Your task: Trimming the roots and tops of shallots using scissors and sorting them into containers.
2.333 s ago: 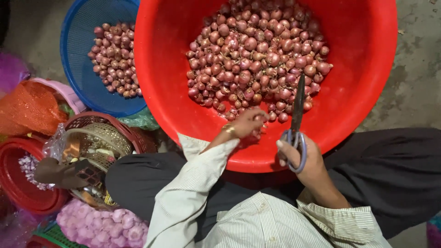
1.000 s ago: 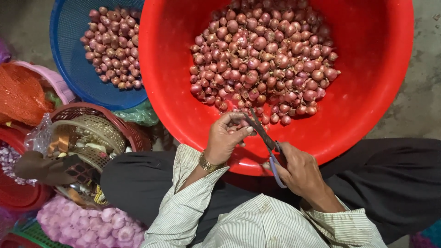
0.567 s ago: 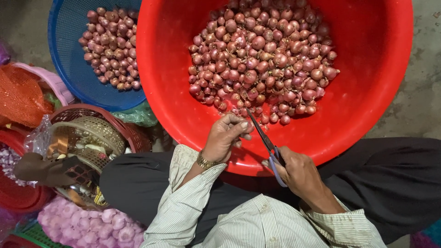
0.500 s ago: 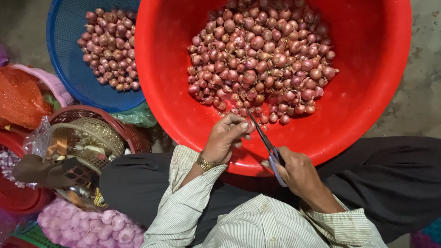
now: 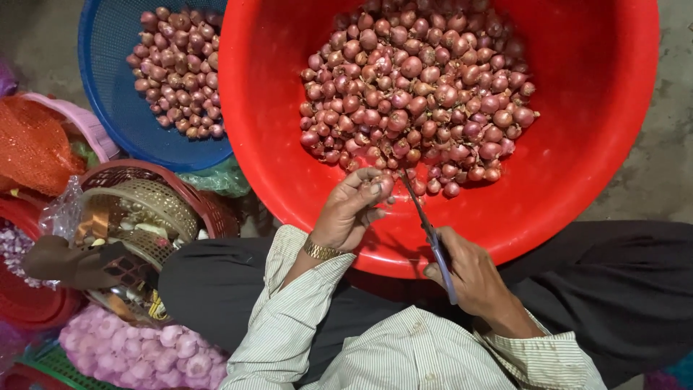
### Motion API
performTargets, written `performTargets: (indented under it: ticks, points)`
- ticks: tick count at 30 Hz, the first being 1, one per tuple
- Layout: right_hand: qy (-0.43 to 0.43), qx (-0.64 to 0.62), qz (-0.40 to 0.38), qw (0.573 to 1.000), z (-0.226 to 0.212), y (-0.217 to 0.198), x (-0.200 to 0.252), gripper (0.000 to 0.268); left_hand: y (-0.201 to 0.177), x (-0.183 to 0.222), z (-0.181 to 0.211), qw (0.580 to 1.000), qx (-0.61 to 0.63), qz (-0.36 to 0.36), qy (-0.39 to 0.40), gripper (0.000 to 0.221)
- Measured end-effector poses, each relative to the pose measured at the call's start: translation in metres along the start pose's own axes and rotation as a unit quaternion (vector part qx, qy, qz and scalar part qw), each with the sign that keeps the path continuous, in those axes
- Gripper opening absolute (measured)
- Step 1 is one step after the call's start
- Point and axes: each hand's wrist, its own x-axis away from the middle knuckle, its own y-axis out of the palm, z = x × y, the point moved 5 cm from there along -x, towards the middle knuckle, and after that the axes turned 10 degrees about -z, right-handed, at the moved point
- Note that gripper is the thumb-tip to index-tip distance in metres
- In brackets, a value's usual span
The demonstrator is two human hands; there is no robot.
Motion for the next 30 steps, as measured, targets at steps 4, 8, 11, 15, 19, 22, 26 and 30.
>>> performTargets:
  ticks: [4,8,11,15,19,22,26,30]
  points:
    - [-0.006,0.002,0.002,1.0,-0.004,0.0,0.001,0.065,0.016,0.0,0.008,0.999,0.036,-0.012,0.009,0.035]
    - [-0.027,0.075,0.005,0.997,-0.024,-0.005,0.002,0.079,0.021,0.002,0.016,0.999,0.033,0.012,0.029,0.032]
    - [-0.032,0.114,0.016,0.993,-0.028,-0.005,-0.002,0.078,-0.003,0.0,0.0,0.999,0.017,0.024,0.042,0.031]
    - [-0.027,0.104,0.017,0.994,-0.028,-0.006,-0.002,0.074,0.013,0.002,-0.003,0.998,0.008,0.038,0.05,0.03]
    - [-0.009,0.023,0.005,1.0,-0.015,-0.001,0.0,0.061,0.017,0.002,-0.009,0.999,0.007,0.025,0.042,0.03]
    - [-0.005,-0.004,-0.005,1.0,-0.008,0.001,-0.002,0.051,0.013,0.001,-0.014,0.999,0.001,0.028,0.037,0.03]
    - [0.003,-0.039,0.0,0.999,-0.021,-0.004,-0.004,0.036,0.002,0.001,-0.019,0.999,0.015,0.045,0.025,0.03]
    - [0.024,-0.048,0.005,0.999,-0.014,-0.001,-0.003,0.034,-0.003,0.001,-0.011,0.998,0.025,0.046,0.023,0.026]
